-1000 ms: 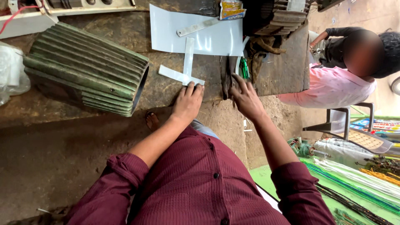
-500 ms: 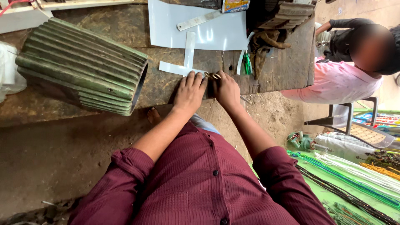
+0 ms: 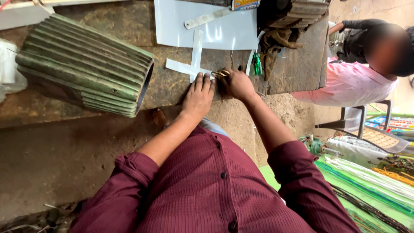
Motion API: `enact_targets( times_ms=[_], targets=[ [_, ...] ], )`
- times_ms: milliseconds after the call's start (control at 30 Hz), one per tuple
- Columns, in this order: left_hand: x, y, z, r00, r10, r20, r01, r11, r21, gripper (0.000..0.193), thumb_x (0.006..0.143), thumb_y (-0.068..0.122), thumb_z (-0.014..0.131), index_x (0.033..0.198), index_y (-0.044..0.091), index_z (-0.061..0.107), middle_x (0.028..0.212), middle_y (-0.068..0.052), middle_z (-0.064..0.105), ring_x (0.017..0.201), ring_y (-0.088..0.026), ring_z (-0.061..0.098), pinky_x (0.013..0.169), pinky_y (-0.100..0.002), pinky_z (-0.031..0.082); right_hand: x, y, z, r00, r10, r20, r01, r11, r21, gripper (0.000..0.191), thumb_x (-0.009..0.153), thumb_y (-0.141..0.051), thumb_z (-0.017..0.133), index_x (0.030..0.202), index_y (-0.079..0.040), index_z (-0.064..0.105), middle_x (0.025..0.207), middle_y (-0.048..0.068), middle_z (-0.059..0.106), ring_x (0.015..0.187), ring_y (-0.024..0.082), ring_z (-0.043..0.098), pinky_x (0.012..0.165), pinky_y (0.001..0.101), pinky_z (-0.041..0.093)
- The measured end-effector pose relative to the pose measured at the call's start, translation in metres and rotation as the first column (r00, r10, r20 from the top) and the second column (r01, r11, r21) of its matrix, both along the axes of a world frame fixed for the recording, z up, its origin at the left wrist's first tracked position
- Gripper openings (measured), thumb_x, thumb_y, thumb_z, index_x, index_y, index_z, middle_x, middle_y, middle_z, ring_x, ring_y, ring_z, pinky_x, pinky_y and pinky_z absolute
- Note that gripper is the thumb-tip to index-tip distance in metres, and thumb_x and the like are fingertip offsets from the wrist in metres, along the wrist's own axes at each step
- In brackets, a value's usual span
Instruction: The person cuts strips of white insulating material with scissors and places them inside the stator of an electric motor. They then brush the exterior of the stator with a small brush and handle copper windings and other motor parts on the workbench.
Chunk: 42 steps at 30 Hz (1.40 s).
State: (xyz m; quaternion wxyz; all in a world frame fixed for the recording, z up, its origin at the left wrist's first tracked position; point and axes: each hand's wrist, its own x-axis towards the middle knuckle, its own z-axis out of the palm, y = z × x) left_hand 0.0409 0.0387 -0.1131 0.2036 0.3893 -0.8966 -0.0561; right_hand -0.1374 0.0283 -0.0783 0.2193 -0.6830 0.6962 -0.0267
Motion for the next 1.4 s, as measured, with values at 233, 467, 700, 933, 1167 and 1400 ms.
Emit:
enact_targets(
  times_ms=[233,467,700,933,1167,1400],
  targets=[
    [-0.004,-0.007,0.01,0.999,0.0,0.037,-0.002,0.999,0.053,0.034,0.093,0.019,0.055,0.121,0.004,0.068,0.136,-0.021,0.057,0.129,-0.04,0.052,0.106,-0.046,0.047,0.014,0.012,0.001,0.996,0.008,-0.088,-0.03,0.967,-0.254,0.017,0.094,-0.019,0.06,0.108,-0.01,0.065,0.1,0.016,0.071,0.097,0.04,0.069,0.083,0.0497,0.055],
    [-0.009,-0.031,0.03,0.992,-0.117,-0.045,0.119,0.992,0.033,0.012,0.088,0.015,0.059,0.098,0.014,0.067,0.123,-0.013,0.061,0.104,-0.03,0.06,0.08,-0.041,0.052,0.006,-0.002,0.019,0.931,-0.304,0.201,0.32,0.946,-0.049,0.032,0.102,-0.034,0.061,0.12,-0.008,0.067,0.082,0.02,0.072,0.074,0.039,0.07,0.066,0.044,0.055],
    [0.011,-0.047,0.044,0.922,-0.339,-0.187,0.337,0.941,-0.041,0.02,0.097,0.0,0.06,0.109,0.012,0.069,0.105,-0.01,0.066,0.09,-0.022,0.067,0.07,-0.028,0.057,0.008,0.035,0.019,0.405,-0.667,0.626,0.369,0.745,0.555,0.039,0.106,-0.037,0.058,0.106,0.001,0.068,0.08,0.004,0.068,0.067,0.013,0.063,0.062,0.0301,0.054],
    [0.037,0.013,0.083,0.696,-0.458,-0.553,0.562,0.827,0.021,0.01,0.096,0.019,0.062,0.097,0.015,0.071,0.102,-0.001,0.07,0.092,-0.017,0.071,0.077,-0.032,0.06,0.014,0.034,0.027,0.094,-0.548,0.832,0.462,0.764,0.451,0.017,0.101,-0.016,0.069,0.11,-0.002,0.064,0.081,-0.001,0.064,0.066,0.009,0.057,0.056,0.0261,0.046],
    [0.018,-0.012,0.06,0.734,0.3,-0.609,0.2,0.762,0.616,0.023,0.098,0.024,0.072,0.104,0.003,0.066,0.094,-0.005,0.067,0.078,-0.015,0.068,0.068,-0.025,0.057,0.013,0.059,0.03,0.467,-0.231,0.853,0.454,0.891,-0.007,0.028,0.099,-0.005,0.07,0.127,0.0,0.067,0.098,0.002,0.068,0.082,0.008,0.059,0.071,0.0247,0.048],
    [0.015,-0.02,0.064,0.499,0.663,-0.559,0.6,0.201,0.775,0.015,0.096,0.021,0.072,0.102,0.007,0.071,0.091,-0.001,0.07,0.082,-0.012,0.068,0.075,-0.028,0.058,0.026,0.07,0.029,0.568,-0.148,0.809,0.508,0.837,-0.204,0.01,0.102,-0.001,0.068,0.111,0.003,0.068,0.112,0.007,0.072,0.098,0.009,0.064,0.087,0.0238,0.054]
  ],
)
